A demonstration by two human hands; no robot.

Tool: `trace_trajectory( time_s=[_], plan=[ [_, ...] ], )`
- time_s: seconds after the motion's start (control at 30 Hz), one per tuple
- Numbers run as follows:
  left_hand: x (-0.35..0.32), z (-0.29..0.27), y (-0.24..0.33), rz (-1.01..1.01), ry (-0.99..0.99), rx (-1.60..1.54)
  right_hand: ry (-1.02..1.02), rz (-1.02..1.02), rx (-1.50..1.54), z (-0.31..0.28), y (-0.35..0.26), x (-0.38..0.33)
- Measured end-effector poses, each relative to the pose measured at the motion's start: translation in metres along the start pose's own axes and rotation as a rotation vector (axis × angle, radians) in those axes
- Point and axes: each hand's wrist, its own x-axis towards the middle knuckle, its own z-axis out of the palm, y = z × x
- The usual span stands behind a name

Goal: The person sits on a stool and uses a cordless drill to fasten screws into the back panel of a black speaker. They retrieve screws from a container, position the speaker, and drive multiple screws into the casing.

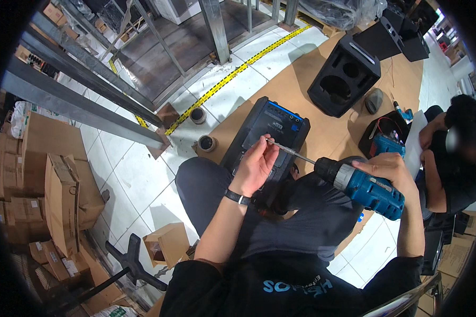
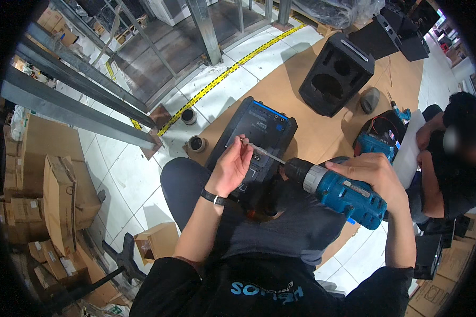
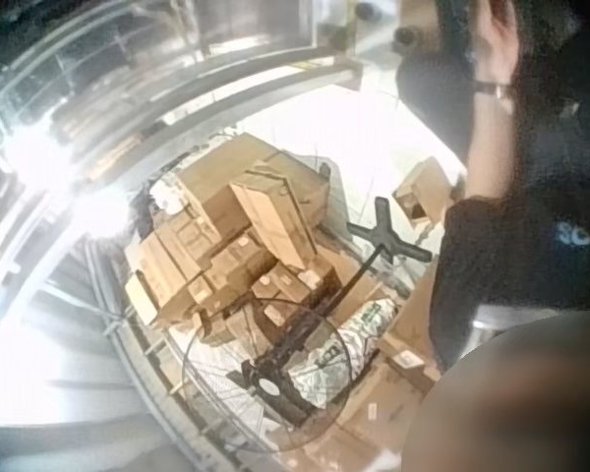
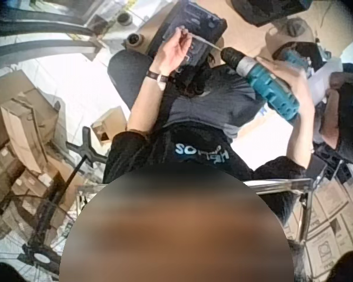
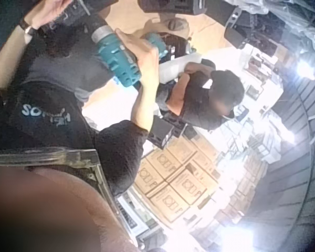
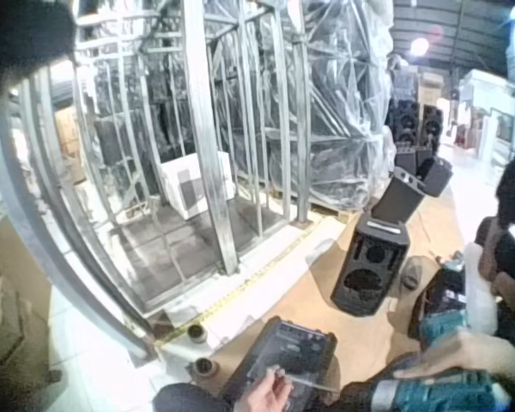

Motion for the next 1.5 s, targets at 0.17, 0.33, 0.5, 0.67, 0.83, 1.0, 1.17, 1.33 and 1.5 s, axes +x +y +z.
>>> trace_trajectory(
  time_s=[0.17, 0.33, 0.5, 0.67, 0.83, 1.0, 1.17, 1.33, 1.5],
  plan=[
    [0.049, -0.015, 0.047, -0.177, -0.098, 0.243, -0.012, -0.015, -0.099, -0.007, 0.010, 0.026],
    [0.121, -0.025, 0.091, -0.186, -0.119, 0.805, -0.003, 0.012, -0.074, -0.003, 0.037, 0.077],
    [0.165, -0.044, 0.093, 0.049, -0.025, 1.185, -0.013, 0.130, 0.108, 0.009, 0.070, 0.125],
    [0.166, -0.068, 0.080, 0.539, -0.160, 1.679, 0.002, 0.455, 0.211, 0.019, 0.080, 0.152],
    [0.168, -0.074, 0.072, 0.641, -0.115, 1.873, -0.066, 0.569, 0.336, 0.020, 0.083, 0.179],
    [0.171, -0.078, 0.072, 0.651, -0.096, 1.889, -0.095, 0.608, 0.305, 0.021, 0.087, 0.189],
    [0.169, -0.079, 0.072, 0.628, -0.068, 1.918, -0.105, 0.600, 0.326, 0.024, 0.098, 0.192],
    [0.169, -0.079, 0.073, 0.615, -0.050, 1.930, -0.130, 0.628, 0.327, 0.027, 0.107, 0.192],
    [0.169, -0.080, 0.071, 0.639, -0.050, 1.947, -0.138, 0.626, 0.331, 0.027, 0.104, 0.198]
  ],
)
